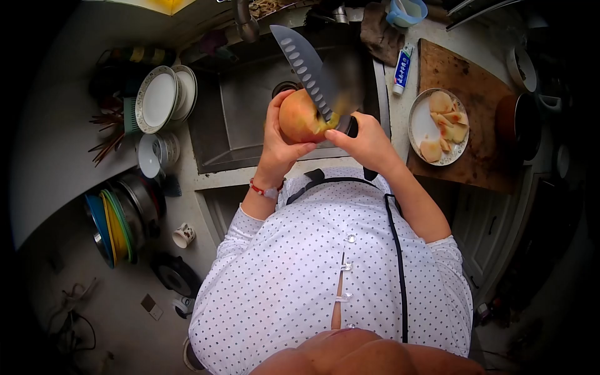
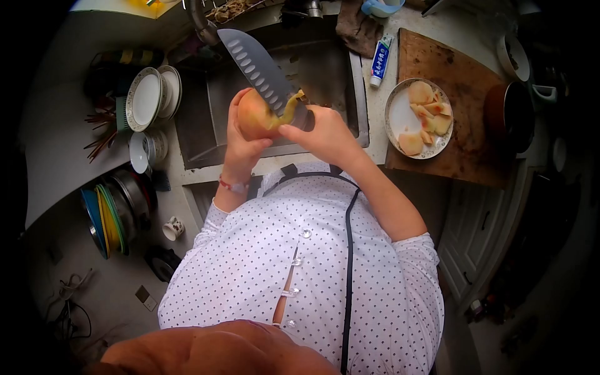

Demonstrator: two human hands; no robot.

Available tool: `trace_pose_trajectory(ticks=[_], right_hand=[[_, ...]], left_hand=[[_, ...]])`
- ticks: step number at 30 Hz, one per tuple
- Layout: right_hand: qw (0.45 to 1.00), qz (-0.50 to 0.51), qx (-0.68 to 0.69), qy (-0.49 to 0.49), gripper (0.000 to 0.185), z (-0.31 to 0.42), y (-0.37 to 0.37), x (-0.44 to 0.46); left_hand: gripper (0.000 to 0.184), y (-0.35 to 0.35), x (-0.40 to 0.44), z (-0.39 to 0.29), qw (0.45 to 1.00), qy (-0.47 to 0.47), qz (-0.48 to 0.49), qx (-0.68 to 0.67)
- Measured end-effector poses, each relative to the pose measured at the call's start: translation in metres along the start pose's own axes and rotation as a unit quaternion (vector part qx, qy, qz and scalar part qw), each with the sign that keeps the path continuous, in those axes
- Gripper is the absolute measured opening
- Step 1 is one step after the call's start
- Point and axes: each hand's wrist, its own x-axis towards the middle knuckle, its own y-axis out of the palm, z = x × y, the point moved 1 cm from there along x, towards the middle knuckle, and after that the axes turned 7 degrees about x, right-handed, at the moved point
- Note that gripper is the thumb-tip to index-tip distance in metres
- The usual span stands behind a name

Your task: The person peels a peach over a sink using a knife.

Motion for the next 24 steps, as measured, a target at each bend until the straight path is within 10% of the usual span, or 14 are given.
trace_pose_trajectory(ticks=[24], right_hand=[[0.984,-0.128,-0.1,-0.076,0.044,-0.008,0.007,0.001]], left_hand=[[0.085,0.013,-0.004,0.007,0.984,0.093,-0.087,0.126]])
